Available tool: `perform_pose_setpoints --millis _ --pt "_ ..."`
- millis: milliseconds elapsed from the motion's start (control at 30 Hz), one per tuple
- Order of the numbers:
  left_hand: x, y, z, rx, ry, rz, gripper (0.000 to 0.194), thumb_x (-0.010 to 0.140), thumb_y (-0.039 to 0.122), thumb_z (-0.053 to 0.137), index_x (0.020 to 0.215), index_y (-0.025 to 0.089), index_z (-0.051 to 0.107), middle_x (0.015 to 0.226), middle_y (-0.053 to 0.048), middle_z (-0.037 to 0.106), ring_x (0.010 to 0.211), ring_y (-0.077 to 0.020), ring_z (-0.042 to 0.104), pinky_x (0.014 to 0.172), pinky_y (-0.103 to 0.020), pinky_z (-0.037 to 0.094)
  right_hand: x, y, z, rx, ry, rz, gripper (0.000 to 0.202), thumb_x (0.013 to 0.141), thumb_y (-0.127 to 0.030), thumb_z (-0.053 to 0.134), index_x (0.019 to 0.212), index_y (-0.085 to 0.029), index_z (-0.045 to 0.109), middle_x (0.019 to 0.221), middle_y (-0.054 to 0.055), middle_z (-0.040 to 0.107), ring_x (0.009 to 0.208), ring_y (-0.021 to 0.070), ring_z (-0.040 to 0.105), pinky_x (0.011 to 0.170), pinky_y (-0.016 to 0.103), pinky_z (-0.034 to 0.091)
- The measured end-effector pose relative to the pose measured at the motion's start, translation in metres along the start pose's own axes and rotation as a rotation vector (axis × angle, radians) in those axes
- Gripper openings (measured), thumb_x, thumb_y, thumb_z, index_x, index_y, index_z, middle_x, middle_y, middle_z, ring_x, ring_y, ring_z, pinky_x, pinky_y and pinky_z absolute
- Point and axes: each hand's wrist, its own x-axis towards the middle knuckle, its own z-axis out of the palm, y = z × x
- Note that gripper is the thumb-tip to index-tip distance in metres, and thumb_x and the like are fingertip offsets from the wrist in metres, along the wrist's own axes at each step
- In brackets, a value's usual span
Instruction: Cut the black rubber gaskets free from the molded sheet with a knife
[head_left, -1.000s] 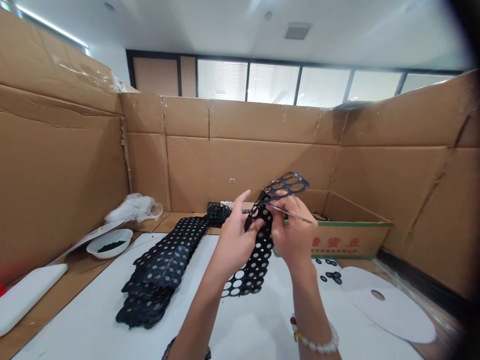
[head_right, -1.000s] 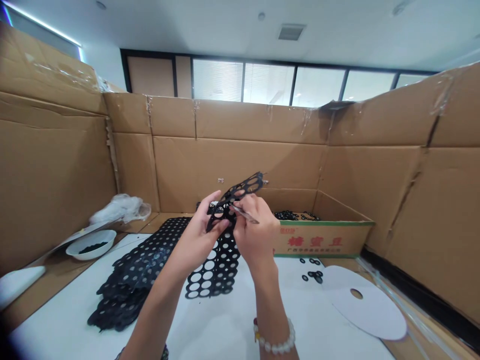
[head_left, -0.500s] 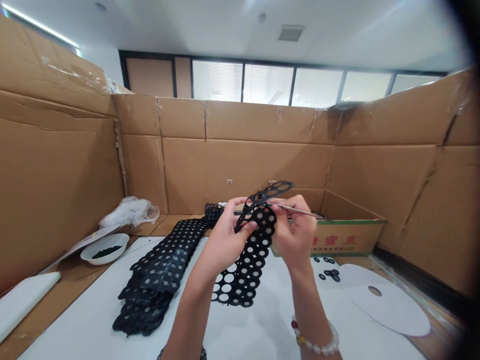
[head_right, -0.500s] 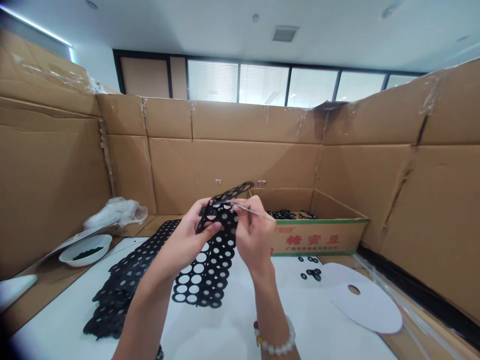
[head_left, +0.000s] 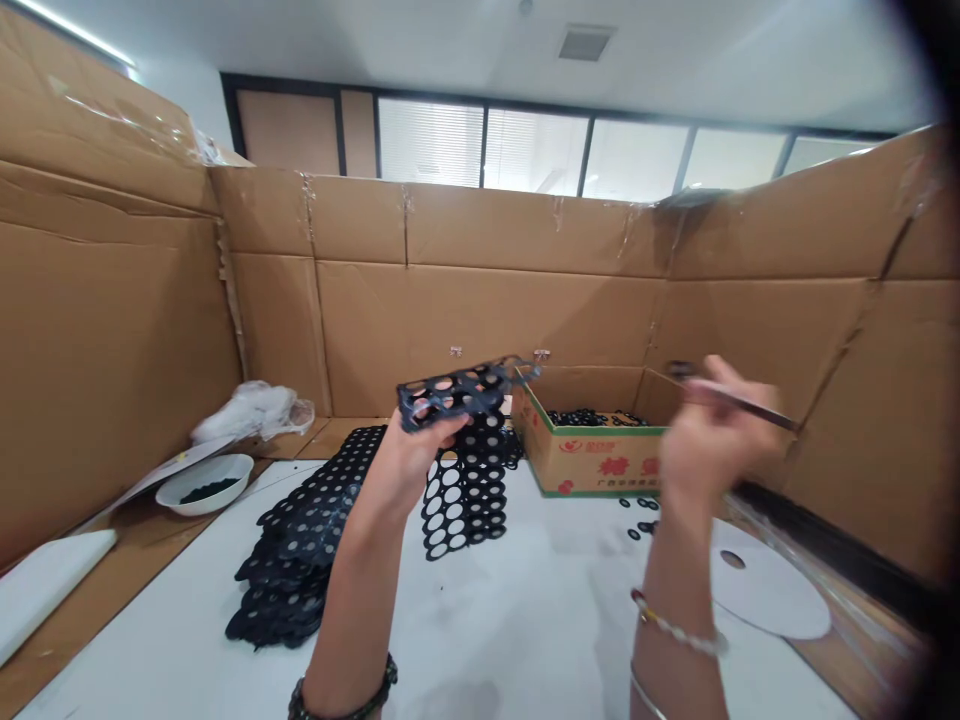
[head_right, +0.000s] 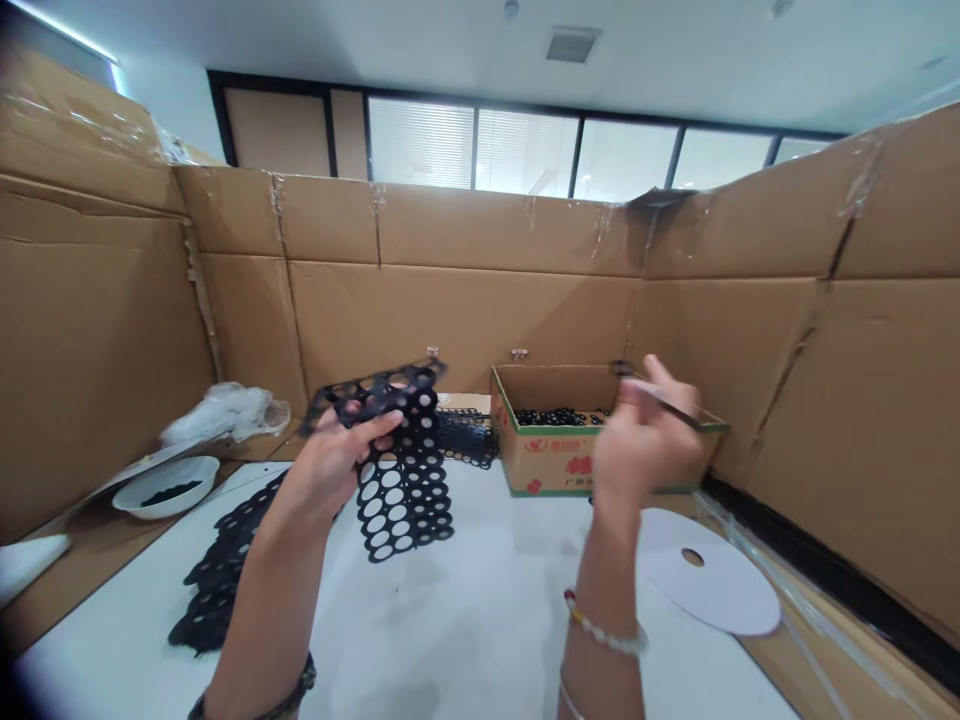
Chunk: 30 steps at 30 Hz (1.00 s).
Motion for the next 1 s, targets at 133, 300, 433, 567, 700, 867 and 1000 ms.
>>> perform_pose_setpoints --millis 133,300,433,567,700,867,1000 --pt "-0.003 0.006 0.003 -0.18 0.114 -0.145 0.026 0.062 0.007 0.073 0.061 0.018 0.05 0.058 0.006 0.057 0.049 -0.0059 0.053 0.046 -0.015 0.04 -0.009 -0.007 0.023 -0.041 0.122 0.045 0.021 0.079 -0.037 0.066 0.074 -0.019 0.057 0.084 0.007 0.063 0.089 0.025 0.061 0.088 0.049 0.049" --pt "-0.005 0.012 0.013 -0.344 0.039 -0.304 0.009 0.078 0.016 0.059 0.078 0.014 0.068 0.061 -0.002 0.063 0.058 -0.011 0.061 0.052 -0.019 0.048 -0.02 -0.075 0.031 0.288 0.069 -0.022 0.015 0.083 -0.028 0.067 0.074 -0.019 0.058 0.086 0.003 0.059 0.08 0.0168 0.059 0.072 0.034 0.051" --pt "-0.008 0.009 0.022 -0.375 0.061 -0.341 0.012 0.081 0.018 0.063 0.09 0.013 0.071 0.081 -0.005 0.072 0.067 -0.0103 0.066 0.059 -0.019 0.052 -0.037 -0.117 0.044 0.384 -0.127 -0.119 0.004 0.085 -0.017 0.063 0.084 -0.021 0.063 0.09 0.003 0.06 0.087 0.016 0.06 0.076 0.034 0.052" --pt "-0.012 0.002 0.031 -0.371 0.16 -0.23 0.016 0.072 0.006 0.073 0.082 0.017 0.068 0.08 0.003 0.073 0.066 -0.0047 0.065 0.061 -0.011 0.05 -0.053 -0.131 0.054 0.486 -0.21 -0.188 0.015 0.084 -0.009 0.061 0.093 -0.021 0.062 0.088 0.002 0.065 0.079 0.0147 0.065 0.069 0.032 0.057" --pt "-0.014 0.002 0.033 -0.352 0.179 -0.152 0.015 0.069 0.014 0.078 0.078 0.017 0.066 0.075 0.004 0.071 0.067 -0.0065 0.066 0.06 -0.013 0.05 -0.056 -0.141 0.048 0.571 -0.162 -0.284 0.025 0.079 -0.004 0.064 0.096 -0.022 0.061 0.089 0.003 0.069 0.085 0.0177 0.069 0.07 0.034 0.061" --pt "-0.015 0.008 0.025 -0.313 0.199 -0.124 0.016 0.07 0.019 0.077 0.079 0.019 0.064 0.074 0.005 0.07 0.065 -0.0083 0.065 0.056 -0.017 0.049 -0.048 -0.146 0.033 0.493 -0.389 -0.349 0.014 0.079 -0.007 0.066 0.08 -0.021 0.062 0.103 0.006 0.073 0.094 0.0214 0.071 0.081 0.039 0.061" --pt "-0.015 0.013 0.02 -0.258 0.17 -0.174 0.012 0.076 0.027 0.073 0.082 0.017 0.07 0.068 0.003 0.067 0.05 -0.0055 0.054 0.042 -0.016 0.038 -0.044 -0.141 0.029 0.418 -0.466 -0.336 0.014 0.081 -0.008 0.063 0.076 -0.021 0.06 0.106 0.005 0.073 0.096 0.0206 0.071 0.077 0.035 0.061"
